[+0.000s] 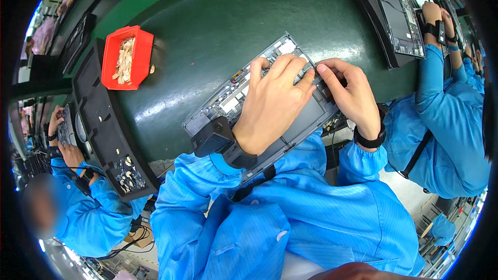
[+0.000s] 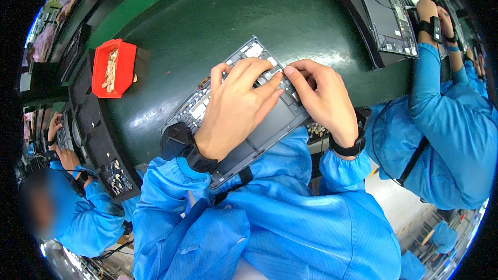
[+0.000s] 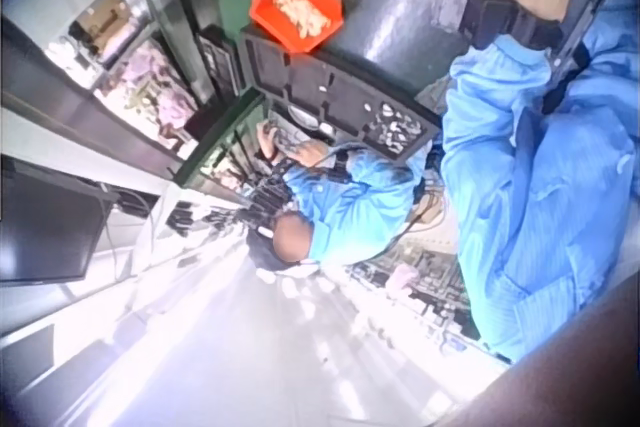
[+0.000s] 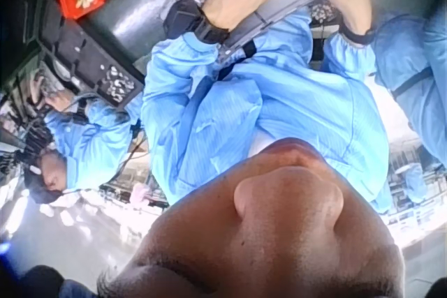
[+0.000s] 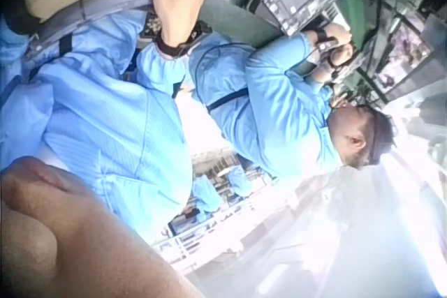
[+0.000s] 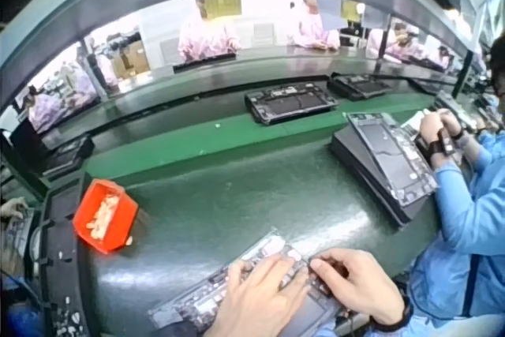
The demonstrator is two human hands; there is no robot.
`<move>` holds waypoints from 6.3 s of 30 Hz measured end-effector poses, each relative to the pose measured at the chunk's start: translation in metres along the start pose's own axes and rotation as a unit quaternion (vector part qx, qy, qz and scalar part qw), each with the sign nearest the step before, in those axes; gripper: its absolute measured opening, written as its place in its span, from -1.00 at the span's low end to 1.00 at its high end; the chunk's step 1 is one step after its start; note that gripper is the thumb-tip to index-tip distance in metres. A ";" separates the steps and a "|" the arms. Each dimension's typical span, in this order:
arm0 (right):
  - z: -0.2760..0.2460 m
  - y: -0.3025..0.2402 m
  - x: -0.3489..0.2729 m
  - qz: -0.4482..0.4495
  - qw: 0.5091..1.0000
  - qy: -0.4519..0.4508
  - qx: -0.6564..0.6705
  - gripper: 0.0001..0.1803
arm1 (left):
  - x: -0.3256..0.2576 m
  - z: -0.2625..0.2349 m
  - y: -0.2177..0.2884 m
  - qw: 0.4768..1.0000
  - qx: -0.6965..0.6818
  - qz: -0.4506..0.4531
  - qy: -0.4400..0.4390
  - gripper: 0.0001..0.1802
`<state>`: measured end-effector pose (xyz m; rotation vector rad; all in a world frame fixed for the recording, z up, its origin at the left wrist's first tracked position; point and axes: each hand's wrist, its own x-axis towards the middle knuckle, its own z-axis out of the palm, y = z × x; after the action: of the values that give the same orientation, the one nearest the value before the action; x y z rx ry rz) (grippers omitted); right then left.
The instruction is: Assembling internal components and connecting ribbon cables inside tablet housings on a factory assembly line.
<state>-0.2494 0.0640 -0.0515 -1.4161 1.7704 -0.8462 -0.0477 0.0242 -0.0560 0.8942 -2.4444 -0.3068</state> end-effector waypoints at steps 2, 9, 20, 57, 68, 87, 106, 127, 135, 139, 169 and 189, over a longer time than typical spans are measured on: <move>0.003 0.001 0.000 -0.011 1.000 0.015 -0.006 -0.66 | -0.001 0.002 0.000 1.000 0.011 0.011 0.012 -0.65; 0.008 -0.004 -0.004 -0.003 0.998 0.010 -0.058 -0.69 | -0.030 -0.008 0.022 0.996 -0.032 -0.042 -0.067 -0.09; 0.017 0.007 -0.008 -0.128 0.986 0.048 -0.098 -0.70 | -0.044 -0.014 0.023 0.995 -0.041 -0.057 -0.076 0.29; 0.035 -0.030 -0.009 -0.204 0.955 0.065 -0.204 -0.77 | -0.048 -0.058 -0.015 0.995 -0.018 -0.084 -0.042 -0.33; 0.037 -0.019 -0.010 -0.206 0.964 0.062 -0.159 -0.77 | -0.018 -0.036 -0.032 0.995 -0.069 -0.069 0.002 -0.79; 0.027 -0.025 0.003 -0.053 0.985 -0.009 0.164 -0.81 | -0.009 -0.052 -0.053 0.998 0.010 0.019 -0.064 -0.68; 0.042 -0.042 0.007 -0.037 0.992 -0.006 0.123 -0.84 | -0.014 -0.033 -0.064 0.988 -0.125 -0.048 0.071 -0.81; 0.040 -0.047 0.000 -0.002 0.994 -0.005 0.109 -0.83 | -0.014 -0.030 -0.066 0.973 -0.222 -0.061 0.027 -0.86; 0.037 -0.045 0.003 0.007 0.998 0.008 0.063 -0.85 | -0.014 -0.027 -0.067 0.982 -0.166 -0.059 0.060 -0.82; 0.036 -0.046 0.003 0.021 0.998 0.027 0.050 -0.83 | -0.017 -0.029 -0.065 0.999 -0.044 -0.008 0.023 -0.66; 0.045 -0.047 0.006 -0.017 1.000 0.026 0.000 -0.84 | -0.020 -0.035 -0.064 0.998 -0.051 -0.013 0.026 -0.60; 0.041 -0.045 0.010 -0.024 1.000 -0.004 -0.005 -0.85 | -0.021 -0.034 -0.064 0.997 -0.064 -0.020 0.025 -0.58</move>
<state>-0.1928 0.0430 -0.0370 -1.4704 1.7427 -0.8562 0.0184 -0.0117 -0.0590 0.8852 -2.3344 -0.4443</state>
